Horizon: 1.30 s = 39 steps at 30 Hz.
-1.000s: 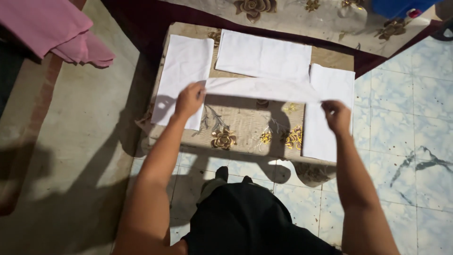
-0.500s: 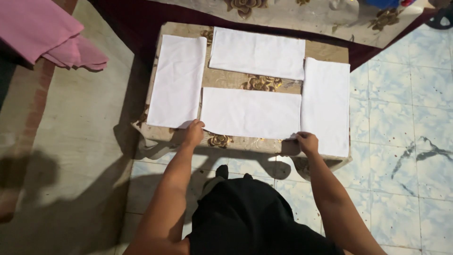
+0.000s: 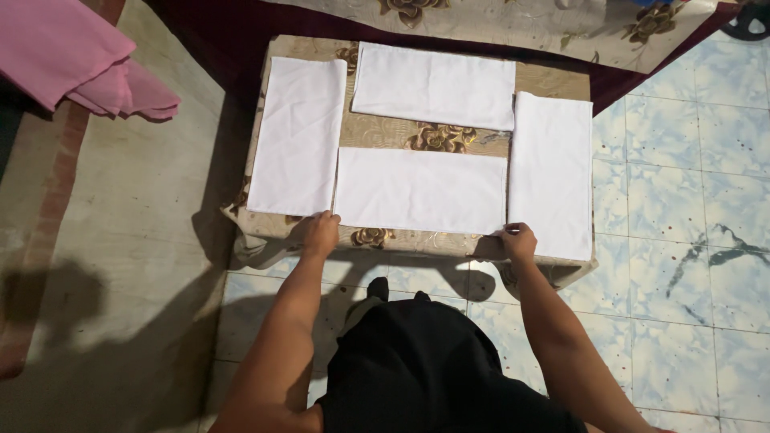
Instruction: The person sets a dining table by folding white napkins and placing them on a floral tablecloth. They then retrieve floral-patterned plates from a kitchen counter and place one on each napkin. The person makes separate trips between the kitchen and the table for each item type.
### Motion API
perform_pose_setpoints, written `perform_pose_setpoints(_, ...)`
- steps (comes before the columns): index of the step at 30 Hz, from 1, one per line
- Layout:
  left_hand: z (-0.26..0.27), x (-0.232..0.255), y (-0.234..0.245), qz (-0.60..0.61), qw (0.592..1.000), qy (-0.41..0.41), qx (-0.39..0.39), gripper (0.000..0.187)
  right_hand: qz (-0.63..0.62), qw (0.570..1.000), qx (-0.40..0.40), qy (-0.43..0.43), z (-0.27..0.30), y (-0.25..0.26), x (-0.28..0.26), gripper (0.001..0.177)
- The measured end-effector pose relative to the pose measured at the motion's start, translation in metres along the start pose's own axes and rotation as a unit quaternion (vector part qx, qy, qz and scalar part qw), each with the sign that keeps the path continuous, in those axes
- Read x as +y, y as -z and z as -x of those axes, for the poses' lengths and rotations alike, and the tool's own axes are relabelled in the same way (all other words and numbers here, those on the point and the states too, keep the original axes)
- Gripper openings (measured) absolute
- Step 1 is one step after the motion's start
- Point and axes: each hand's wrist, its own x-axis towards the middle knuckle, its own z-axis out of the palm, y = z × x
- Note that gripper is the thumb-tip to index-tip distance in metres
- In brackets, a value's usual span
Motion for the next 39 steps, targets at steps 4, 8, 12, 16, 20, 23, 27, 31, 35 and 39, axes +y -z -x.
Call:
perform_pose_setpoints(4, 0.006, 0.001, 0.002, -0.017, 1.000, -0.016, 0.009, 0.011, -0.002, 1.000, -0.017, -0.009, 0.002, -0.002, 0.008, 0.033)
perform_pose_setpoints(8, 0.015, 0.002, 0.008, -0.025, 0.999, -0.023, 0.009, 0.011, 0.026, 0.999, -0.034, -0.031, 0.010, -0.003, 0.008, 0.036)
perform_pose_setpoints(12, 0.021, 0.000, 0.004, -0.042, 0.999, -0.025, 0.014, 0.012, 0.042, 0.998, -0.052, -0.007, 0.032, 0.005, -0.003, 0.039)
perform_pose_setpoints(16, 0.023, -0.002, 0.005, -0.025, 0.999, -0.029, 0.003, 0.012, 0.076, 0.995, -0.058, 0.041, 0.028, 0.001, 0.004, 0.038)
perform_pose_setpoints(20, 0.025, -0.003, 0.007, -0.012, 0.999, -0.036, 0.002, 0.012, 0.094, 0.993, -0.060, 0.040, 0.034, 0.003, 0.001, 0.039)
perform_pose_setpoints(23, 0.022, -0.005, 0.005, -0.013, 0.999, -0.033, -0.020, 0.011, 0.103, 0.992, -0.061, 0.046, 0.040, 0.008, -0.005, 0.035)
perform_pose_setpoints(27, 0.022, -0.004, 0.014, -0.016, 0.999, -0.043, -0.016, 0.011, 0.109, 0.990, -0.073, 0.043, 0.033, 0.006, 0.005, 0.039)
perform_pose_setpoints(31, 0.020, -0.005, 0.016, -0.011, 0.998, -0.033, -0.048, 0.011, 0.113, 0.990, -0.071, 0.047, 0.029, 0.005, 0.010, 0.038)
perform_pose_setpoints(35, 0.020, -0.005, 0.018, -0.004, 0.996, -0.025, -0.084, 0.011, 0.106, 0.991, -0.070, 0.046, 0.037, 0.007, 0.004, 0.034)
perform_pose_setpoints(39, 0.021, -0.006, 0.018, 0.009, 0.996, -0.014, -0.089, 0.012, 0.108, 0.982, -0.125, 0.092, 0.080, 0.040, -0.046, 0.049)
